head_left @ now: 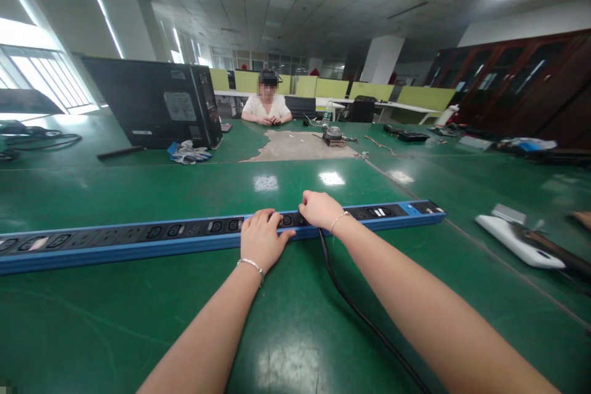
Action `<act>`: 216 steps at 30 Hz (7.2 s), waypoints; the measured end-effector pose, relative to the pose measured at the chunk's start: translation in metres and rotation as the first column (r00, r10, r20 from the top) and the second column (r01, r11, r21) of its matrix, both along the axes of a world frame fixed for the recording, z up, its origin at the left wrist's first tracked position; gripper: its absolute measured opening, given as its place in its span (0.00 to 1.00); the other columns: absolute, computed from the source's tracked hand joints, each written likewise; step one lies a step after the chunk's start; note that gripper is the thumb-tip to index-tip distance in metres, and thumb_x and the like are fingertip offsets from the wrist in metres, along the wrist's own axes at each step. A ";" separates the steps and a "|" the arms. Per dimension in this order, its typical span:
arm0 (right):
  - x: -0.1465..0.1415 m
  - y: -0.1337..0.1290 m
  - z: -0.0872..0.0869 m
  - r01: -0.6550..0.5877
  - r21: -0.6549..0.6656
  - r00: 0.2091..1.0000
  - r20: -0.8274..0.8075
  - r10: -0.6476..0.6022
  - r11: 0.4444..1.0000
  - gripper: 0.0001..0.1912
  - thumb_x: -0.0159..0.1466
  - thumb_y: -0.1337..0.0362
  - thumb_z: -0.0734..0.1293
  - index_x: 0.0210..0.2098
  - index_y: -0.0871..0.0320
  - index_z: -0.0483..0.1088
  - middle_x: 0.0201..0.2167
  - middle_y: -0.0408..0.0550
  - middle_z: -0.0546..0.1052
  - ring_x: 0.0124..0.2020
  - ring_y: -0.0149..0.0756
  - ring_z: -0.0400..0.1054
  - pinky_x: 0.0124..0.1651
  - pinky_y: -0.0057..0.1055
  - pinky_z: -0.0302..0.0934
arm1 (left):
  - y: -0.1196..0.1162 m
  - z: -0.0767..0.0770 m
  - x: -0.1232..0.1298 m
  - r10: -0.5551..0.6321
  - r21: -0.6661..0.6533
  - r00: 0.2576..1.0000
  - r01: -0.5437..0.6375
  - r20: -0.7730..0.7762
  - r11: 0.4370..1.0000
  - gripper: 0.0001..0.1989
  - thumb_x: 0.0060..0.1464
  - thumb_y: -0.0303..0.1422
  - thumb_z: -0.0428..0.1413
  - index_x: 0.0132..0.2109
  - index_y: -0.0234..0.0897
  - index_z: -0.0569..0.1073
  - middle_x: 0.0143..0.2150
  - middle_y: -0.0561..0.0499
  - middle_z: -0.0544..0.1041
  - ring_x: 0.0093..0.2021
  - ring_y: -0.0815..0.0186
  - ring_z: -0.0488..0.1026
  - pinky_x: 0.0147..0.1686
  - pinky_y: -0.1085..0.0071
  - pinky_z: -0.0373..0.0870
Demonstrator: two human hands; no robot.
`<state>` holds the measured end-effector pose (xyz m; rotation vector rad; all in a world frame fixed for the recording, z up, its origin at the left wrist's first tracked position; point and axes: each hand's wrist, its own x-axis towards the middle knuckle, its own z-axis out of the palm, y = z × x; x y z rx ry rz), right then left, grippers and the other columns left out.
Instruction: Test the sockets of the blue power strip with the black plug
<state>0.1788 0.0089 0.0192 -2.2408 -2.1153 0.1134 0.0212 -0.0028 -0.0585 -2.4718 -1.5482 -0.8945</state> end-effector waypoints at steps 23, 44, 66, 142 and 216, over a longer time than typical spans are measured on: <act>-0.002 0.002 -0.002 -0.028 0.008 1.000 0.015 0.028 1.000 0.15 0.60 0.63 0.56 0.40 0.58 0.71 0.37 0.56 0.77 0.40 0.44 0.72 0.39 0.34 0.61 | 0.001 0.001 0.001 0.001 -0.015 1.000 -0.001 0.004 1.000 0.18 0.48 0.46 0.56 0.43 0.42 0.71 0.50 0.48 0.72 0.52 0.57 0.65 0.50 0.58 0.59; -0.006 -0.010 -0.021 0.019 0.106 0.998 -0.068 -0.012 0.994 0.12 0.62 0.58 0.55 0.38 0.55 0.67 0.31 0.50 0.76 0.33 0.39 0.71 0.32 0.30 0.56 | 0.000 0.001 0.000 0.015 -0.003 0.999 -0.015 -0.028 1.000 0.18 0.50 0.46 0.55 0.44 0.41 0.71 0.51 0.47 0.73 0.53 0.57 0.66 0.51 0.57 0.60; 0.054 -0.049 -0.083 0.017 0.550 0.987 -0.140 0.073 0.835 0.18 0.64 0.63 0.55 0.50 0.52 0.69 0.55 0.44 0.69 0.58 0.36 0.57 0.60 0.41 0.43 | 0.000 0.013 0.048 -0.170 -0.063 0.985 0.168 -0.041 0.984 0.16 0.58 0.31 0.46 0.52 0.44 0.67 0.49 0.51 0.73 0.47 0.65 0.69 0.49 0.67 0.63; 0.041 -0.047 -0.083 -0.101 0.560 0.971 -0.123 0.203 0.822 0.14 0.59 0.59 0.60 0.44 0.52 0.67 0.52 0.46 0.71 0.56 0.41 0.58 0.59 0.47 0.40 | 0.007 0.019 -0.060 0.009 -0.002 0.987 -0.009 -0.158 1.000 0.16 0.59 0.42 0.42 0.50 0.47 0.67 0.49 0.50 0.74 0.53 0.60 0.68 0.49 0.58 0.63; 0.004 -0.042 -0.088 -0.058 0.552 0.992 -0.061 0.109 0.832 0.20 0.64 0.50 0.56 0.51 0.46 0.67 0.55 0.43 0.69 0.57 0.44 0.57 0.58 0.49 0.42 | 0.007 0.006 -0.055 0.017 0.032 1.000 -0.017 0.005 0.999 0.17 0.57 0.43 0.47 0.51 0.46 0.69 0.47 0.50 0.77 0.47 0.63 0.72 0.50 0.63 0.63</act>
